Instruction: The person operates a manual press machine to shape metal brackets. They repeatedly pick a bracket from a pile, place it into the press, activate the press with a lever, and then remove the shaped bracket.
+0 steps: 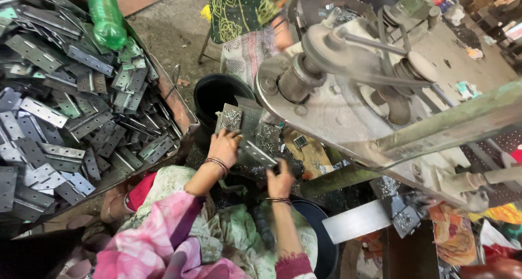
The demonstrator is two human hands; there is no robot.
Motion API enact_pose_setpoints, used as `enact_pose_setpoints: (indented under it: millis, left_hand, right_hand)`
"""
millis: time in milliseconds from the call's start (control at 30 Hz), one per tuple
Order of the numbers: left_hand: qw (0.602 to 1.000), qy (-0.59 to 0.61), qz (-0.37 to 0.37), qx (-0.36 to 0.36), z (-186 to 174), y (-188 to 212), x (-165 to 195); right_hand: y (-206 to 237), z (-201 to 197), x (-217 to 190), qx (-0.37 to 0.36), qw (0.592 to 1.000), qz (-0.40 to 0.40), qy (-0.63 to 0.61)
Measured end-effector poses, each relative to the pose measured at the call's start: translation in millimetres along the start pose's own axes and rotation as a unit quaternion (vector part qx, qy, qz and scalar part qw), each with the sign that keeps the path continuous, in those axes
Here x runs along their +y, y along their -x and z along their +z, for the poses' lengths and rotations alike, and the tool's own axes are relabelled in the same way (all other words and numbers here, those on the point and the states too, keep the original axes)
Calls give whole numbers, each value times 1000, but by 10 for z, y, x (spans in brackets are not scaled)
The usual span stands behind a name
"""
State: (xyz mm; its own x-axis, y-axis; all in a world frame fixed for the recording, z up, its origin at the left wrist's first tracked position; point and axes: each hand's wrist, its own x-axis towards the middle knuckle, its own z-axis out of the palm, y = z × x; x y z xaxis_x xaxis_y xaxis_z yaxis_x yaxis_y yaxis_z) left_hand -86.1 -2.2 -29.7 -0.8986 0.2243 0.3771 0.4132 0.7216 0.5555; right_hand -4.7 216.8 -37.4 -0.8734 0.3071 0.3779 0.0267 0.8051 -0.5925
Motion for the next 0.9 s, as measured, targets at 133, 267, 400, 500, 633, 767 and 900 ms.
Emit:
enact_pose_setpoints:
  millis: [133, 267, 400, 500, 633, 767, 900]
  left_hand:
    - [986, -162, 7, -23, 96, 144, -17]
    - [984, -158, 57, -57, 346, 509, 93]
    - [970, -213, 88, -82, 510, 567, 139]
    - [959, -252, 79, -104, 562, 418, 189]
    - [959, -248, 58, -126, 603, 249, 266]
    - [960, -257, 60, -99, 646, 212, 282]
    - [957, -267, 68, -89, 669, 216, 266]
  right_hand:
    - [80, 244, -256, -149, 967, -115, 171]
    - [308, 337, -288, -159, 966, -141, 148]
    - [577, 119, -124, -160, 972, -103, 140]
    - [783, -120, 41, -271, 943, 0, 192]
    - [1075, -234, 236, -328, 918, 82, 207]
    - [1304, -61, 387, -337, 889, 173, 256]
    - [1401, 75, 481, -341, 892, 167, 245]
